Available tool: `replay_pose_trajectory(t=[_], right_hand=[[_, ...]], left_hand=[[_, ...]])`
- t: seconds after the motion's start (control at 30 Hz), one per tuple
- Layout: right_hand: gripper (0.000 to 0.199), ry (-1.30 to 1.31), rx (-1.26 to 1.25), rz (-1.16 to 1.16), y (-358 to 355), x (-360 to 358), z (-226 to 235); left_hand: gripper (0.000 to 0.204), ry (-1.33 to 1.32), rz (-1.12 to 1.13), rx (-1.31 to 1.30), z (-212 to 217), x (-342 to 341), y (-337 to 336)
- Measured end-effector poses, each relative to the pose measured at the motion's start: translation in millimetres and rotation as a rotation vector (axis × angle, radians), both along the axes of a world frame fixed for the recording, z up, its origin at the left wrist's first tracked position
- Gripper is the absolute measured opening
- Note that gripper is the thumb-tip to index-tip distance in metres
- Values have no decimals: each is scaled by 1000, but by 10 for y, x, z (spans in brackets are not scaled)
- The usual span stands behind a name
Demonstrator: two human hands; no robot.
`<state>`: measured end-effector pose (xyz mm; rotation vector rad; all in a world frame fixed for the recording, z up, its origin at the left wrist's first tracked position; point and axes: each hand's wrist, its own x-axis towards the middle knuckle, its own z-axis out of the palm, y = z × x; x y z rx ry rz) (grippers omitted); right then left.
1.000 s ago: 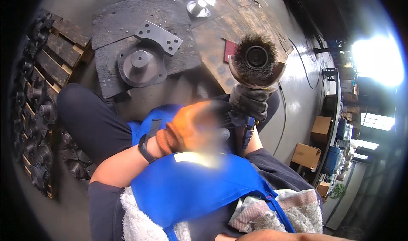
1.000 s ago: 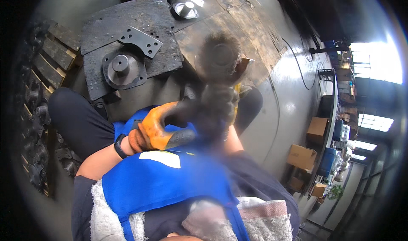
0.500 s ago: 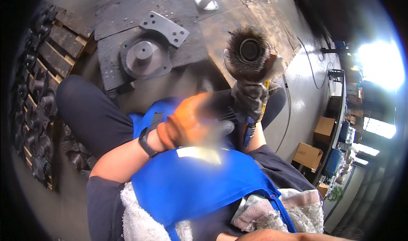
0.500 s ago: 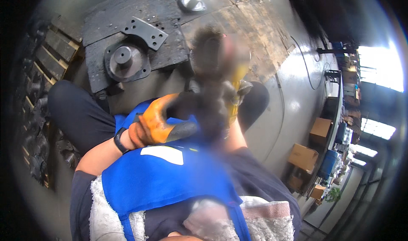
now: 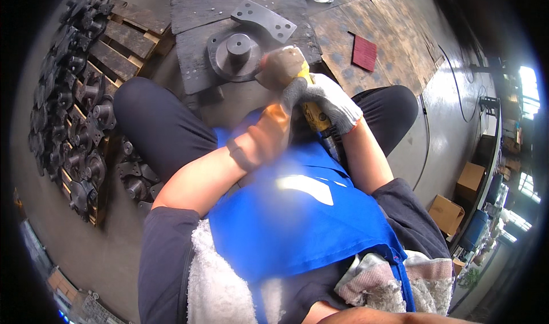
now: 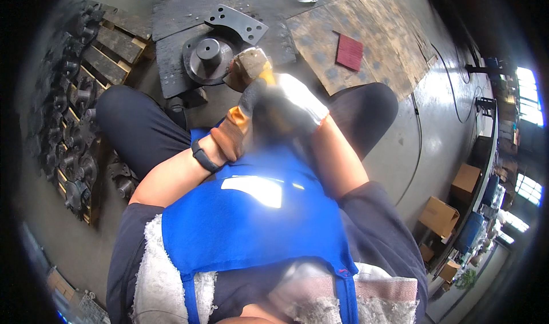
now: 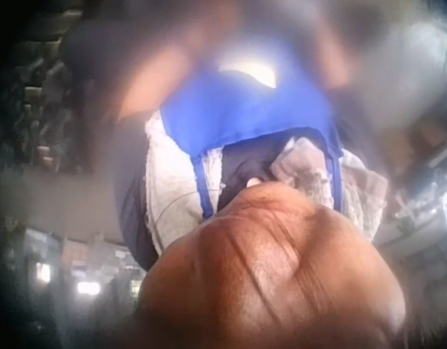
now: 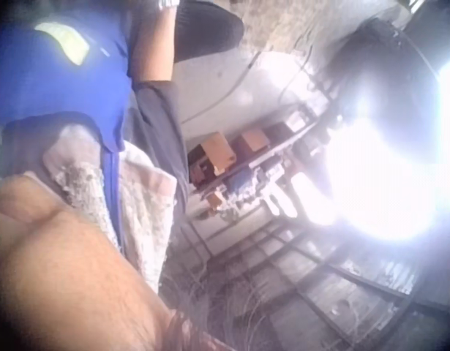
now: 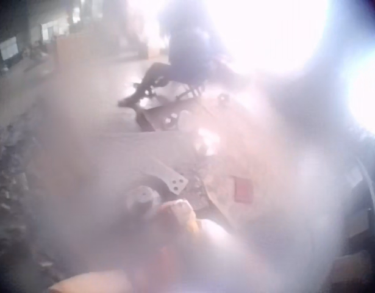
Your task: The person sits on the floor and uses a handheld angle grinder to smooth the surface of metal parts. They pick up a part, grind it, and place it on a wooden pallet before repeating the process with another part.
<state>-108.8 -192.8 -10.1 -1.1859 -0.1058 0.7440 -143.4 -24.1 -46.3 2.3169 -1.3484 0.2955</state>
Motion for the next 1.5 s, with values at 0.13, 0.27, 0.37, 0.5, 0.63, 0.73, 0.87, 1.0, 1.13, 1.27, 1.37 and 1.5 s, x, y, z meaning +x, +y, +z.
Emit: replay_pose_trajectory(t=[0.13, 0.27, 0.37, 0.5, 0.63, 0.73, 0.87, 1.0, 1.13, 1.27, 1.37, 1.5], right_hand=[[19, 82, 6, 28, 95, 38, 86], [28, 38, -78, -57, 110, 76, -60], [30, -45, -133, -22, 128, 70, -1], [30, -180, -335, -56, 101, 85, 0], [30, -210, -435, 2, 178, 80, 190], [30, -325, -450, 71, 202, 92, 152], [30, -255, -230, 45, 220, 76, 71], [29, -262, -278, 42, 212, 107, 88], [28, -143, -198, -11, 217, 97, 67], [30, -287, -349, -10, 220, 72, 162], [30, -195, -252, -35, 234, -26, 299], [31, -203, -332, 38, 272, 2, 242]], left_hand=[[42, 80, 47, 16, -12, 83, 32], [41, 291, 41, -77, -228, 106, 12], [40, 261, 36, -150, -358, 70, 47], [40, 232, 59, -123, -350, 77, 50], [37, -41, 113, 35, -220, 133, 17], [35, 18, 114, 95, -396, 138, -17], [35, 76, 131, -66, -362, 91, 25], [34, 15, 76, -32, -195, 107, 58], [37, -40, 128, 108, -401, 136, 47], [45, 253, 96, -244, -94, 43, 155], [51, 399, 79, -315, 197, -86, 206], [52, 313, 0, -245, 127, -14, 181]])
